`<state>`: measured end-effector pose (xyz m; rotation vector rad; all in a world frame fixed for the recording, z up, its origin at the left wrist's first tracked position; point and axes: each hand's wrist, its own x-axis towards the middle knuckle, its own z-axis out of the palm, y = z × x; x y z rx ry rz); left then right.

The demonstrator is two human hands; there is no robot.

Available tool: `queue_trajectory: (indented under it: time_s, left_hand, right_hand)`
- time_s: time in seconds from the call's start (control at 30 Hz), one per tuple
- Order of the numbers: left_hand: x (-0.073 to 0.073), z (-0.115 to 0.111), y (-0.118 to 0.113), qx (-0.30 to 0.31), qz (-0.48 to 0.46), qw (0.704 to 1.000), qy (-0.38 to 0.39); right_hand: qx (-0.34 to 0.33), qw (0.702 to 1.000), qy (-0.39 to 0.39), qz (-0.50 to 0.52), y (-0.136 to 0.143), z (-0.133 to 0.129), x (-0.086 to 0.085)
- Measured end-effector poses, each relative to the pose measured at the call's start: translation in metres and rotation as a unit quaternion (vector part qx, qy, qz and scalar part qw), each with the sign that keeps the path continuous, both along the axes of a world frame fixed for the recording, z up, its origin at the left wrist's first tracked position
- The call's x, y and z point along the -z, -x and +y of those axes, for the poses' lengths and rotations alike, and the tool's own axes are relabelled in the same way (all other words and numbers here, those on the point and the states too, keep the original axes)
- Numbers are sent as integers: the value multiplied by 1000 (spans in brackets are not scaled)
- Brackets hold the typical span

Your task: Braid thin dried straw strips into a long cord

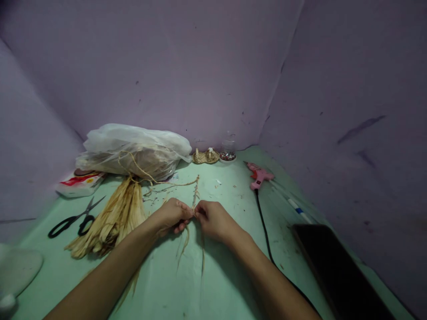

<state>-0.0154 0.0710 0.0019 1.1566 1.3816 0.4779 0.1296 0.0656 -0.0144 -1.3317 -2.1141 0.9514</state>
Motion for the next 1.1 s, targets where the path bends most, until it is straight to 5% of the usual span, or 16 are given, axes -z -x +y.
queue_trajectory:
  time_s: [0.37, 0.57, 0.77, 0.93, 1.1]
  left_hand:
    - [15, 1, -4, -21, 55, 998, -29]
    - [15, -2, -7, -45, 61, 996, -54]
    - [-6, -9, -9, -56, 38, 998, -6]
    - [-4, -6, -4, -33, 27, 999, -11]
    - [-4, -3, -1, -21, 26, 999, -11]
  right_hand:
    - [-7, 959, -135, -247, 7, -13, -17]
    - [85, 965, -50, -242, 10, -18, -20]
    - [65, 963, -62, -255, 21, -29, -21]
    - [28, 958, -51, -282, 26, -36, -29]
    - [-20, 986, 62, -155, 5, -24, -40]
